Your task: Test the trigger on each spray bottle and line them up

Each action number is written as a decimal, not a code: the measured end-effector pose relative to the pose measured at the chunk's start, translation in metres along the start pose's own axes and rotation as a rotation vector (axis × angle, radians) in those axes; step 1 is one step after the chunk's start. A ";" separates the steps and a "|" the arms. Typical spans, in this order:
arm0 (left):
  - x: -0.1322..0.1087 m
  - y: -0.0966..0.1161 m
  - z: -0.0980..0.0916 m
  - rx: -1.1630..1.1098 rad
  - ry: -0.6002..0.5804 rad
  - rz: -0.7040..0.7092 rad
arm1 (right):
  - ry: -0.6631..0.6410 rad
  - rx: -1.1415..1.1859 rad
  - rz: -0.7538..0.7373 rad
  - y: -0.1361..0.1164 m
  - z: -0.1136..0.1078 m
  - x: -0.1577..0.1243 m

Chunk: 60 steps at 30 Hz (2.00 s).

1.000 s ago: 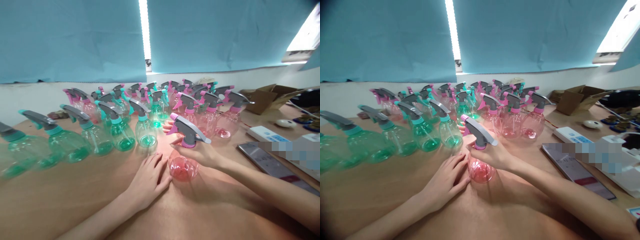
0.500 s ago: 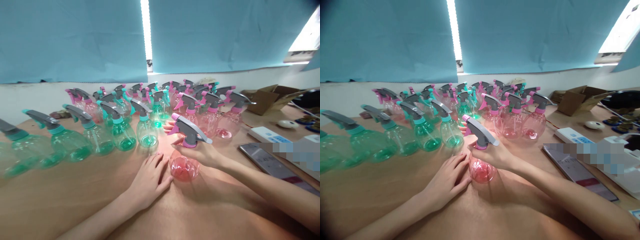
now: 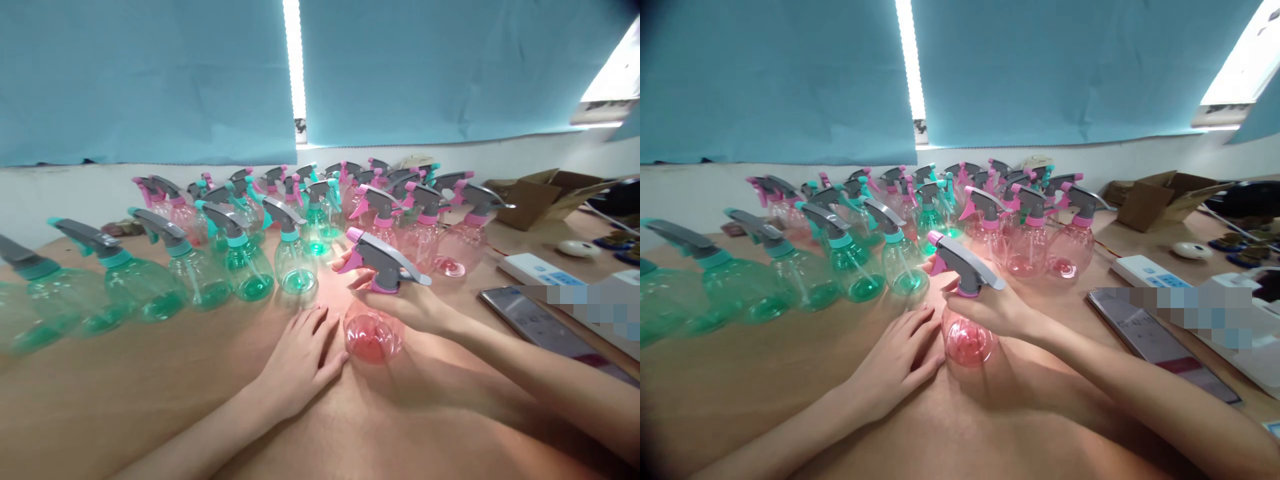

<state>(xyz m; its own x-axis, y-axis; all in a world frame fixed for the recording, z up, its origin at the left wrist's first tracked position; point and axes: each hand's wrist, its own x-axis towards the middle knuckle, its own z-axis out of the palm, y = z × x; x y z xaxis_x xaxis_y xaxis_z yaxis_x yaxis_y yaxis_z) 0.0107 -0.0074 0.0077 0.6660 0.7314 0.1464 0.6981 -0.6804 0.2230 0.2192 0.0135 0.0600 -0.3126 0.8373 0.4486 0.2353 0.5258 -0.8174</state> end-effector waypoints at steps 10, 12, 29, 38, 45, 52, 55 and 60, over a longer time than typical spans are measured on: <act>0.000 0.000 0.001 -0.002 -0.001 -0.001 | 0.066 0.005 -0.059 -0.008 -0.003 -0.003; 0.000 -0.001 0.002 -0.003 0.004 0.002 | 0.067 -0.020 -0.061 -0.006 -0.003 -0.003; -0.001 -0.002 0.003 -0.005 0.051 0.020 | 0.031 -0.010 -0.036 0.013 -0.001 0.002; 0.000 -0.002 0.002 0.003 0.007 0.008 | 0.045 -0.024 -0.048 0.012 -0.001 0.003; 0.000 0.000 0.000 -0.020 0.003 0.000 | 0.058 -0.036 -0.017 0.009 0.000 0.003; 0.000 -0.003 0.003 -0.002 0.024 0.011 | 0.034 0.043 -0.041 0.011 0.001 0.003; -0.001 -0.003 0.004 -0.002 0.032 0.009 | 0.028 0.055 -0.044 0.013 0.001 0.003; 0.000 -0.003 0.005 0.012 0.034 0.015 | 0.010 0.067 -0.049 0.015 0.001 0.002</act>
<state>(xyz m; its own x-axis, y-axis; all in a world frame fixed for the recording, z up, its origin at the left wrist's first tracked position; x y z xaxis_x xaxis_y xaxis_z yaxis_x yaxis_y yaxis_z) 0.0094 -0.0056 0.0015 0.6671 0.7224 0.1821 0.6916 -0.6914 0.2092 0.2214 0.0232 0.0483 -0.3128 0.8125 0.4919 0.1579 0.5552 -0.8166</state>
